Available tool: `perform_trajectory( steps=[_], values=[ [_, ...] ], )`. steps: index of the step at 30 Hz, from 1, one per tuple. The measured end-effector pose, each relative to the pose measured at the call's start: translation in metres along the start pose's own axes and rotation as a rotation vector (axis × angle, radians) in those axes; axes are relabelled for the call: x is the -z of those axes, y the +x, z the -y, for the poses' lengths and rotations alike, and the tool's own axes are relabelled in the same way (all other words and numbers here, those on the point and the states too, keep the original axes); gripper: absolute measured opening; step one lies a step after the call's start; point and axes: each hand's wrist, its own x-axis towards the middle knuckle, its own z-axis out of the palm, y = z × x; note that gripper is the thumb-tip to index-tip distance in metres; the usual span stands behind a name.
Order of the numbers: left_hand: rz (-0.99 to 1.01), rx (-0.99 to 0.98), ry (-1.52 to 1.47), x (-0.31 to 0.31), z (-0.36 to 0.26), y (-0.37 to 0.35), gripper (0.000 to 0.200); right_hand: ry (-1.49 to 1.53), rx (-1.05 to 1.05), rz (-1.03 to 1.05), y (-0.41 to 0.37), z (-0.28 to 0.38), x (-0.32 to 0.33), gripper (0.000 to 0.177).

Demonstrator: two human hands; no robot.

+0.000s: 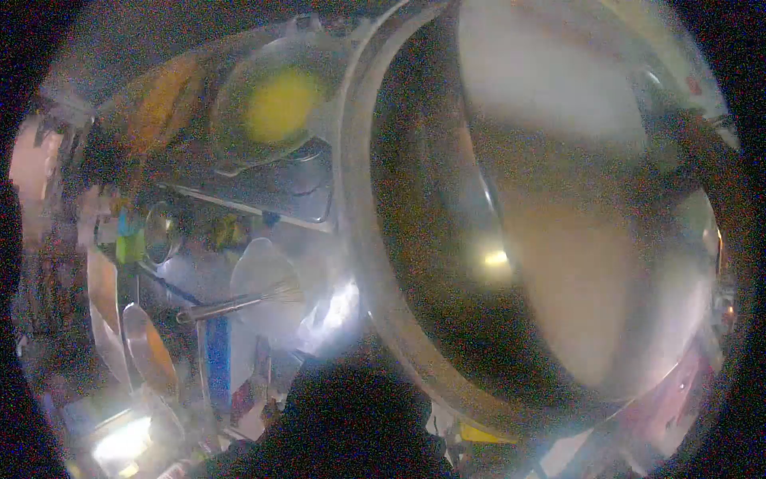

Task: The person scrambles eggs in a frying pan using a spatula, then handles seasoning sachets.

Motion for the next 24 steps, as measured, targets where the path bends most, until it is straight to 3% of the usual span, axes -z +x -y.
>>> perform_trajectory(
  steps=[2,4,6,7,8,11,14,15,16,19,24],
  values=[
    [0.004,0.025,-0.002,0.023,0.005,-0.025,0.036,0.014,0.021,-0.042,0.007,-0.001,-0.010,0.026],
    [0.020,0.041,-0.012,-0.017,-0.009,0.008,0.036,0.013,0.034,-0.081,0.009,-0.005,-0.017,0.027],
    [0.046,0.057,-0.015,-0.012,-0.012,0.007,0.036,0.013,0.044,-0.108,0.010,-0.015,-0.028,0.028],
    [0.058,0.066,-0.013,0.016,0.019,-0.026,0.036,0.017,0.049,-0.120,0.010,-0.018,-0.036,0.029],
    [0.073,0.075,-0.008,-0.011,-0.002,-0.003,0.036,0.021,0.054,-0.129,0.009,-0.021,-0.043,0.029],
    [0.126,0.091,0.009,-0.006,0.000,-0.011,0.036,0.030,0.055,-0.148,-0.002,-0.030,-0.059,0.031],
    [0.184,0.107,0.039,0.049,0.029,-0.019,0.036,0.043,0.054,-0.147,-0.027,-0.041,-0.067,0.032],
    [0.367,0.207,-0.379,0.061,0.024,-0.013,0.034,0.041,0.052,-0.146,-0.037,-0.046,-0.066,0.033],
    [0.544,0.304,-0.806,0.016,0.022,-0.001,0.033,0.032,0.046,-0.153,-0.047,-0.049,-0.061,0.034],
    [0.587,0.304,-0.740,0.067,0.028,-0.035,0.033,0.035,0.016,-0.067,-0.092,-0.072,-0.075,0.031],
    [0.664,0.182,-0.762,0.048,0.037,-0.047,0.033,-0.080,-0.041,-0.032,-0.085,-0.050,-0.023,0.024]
  ],
)
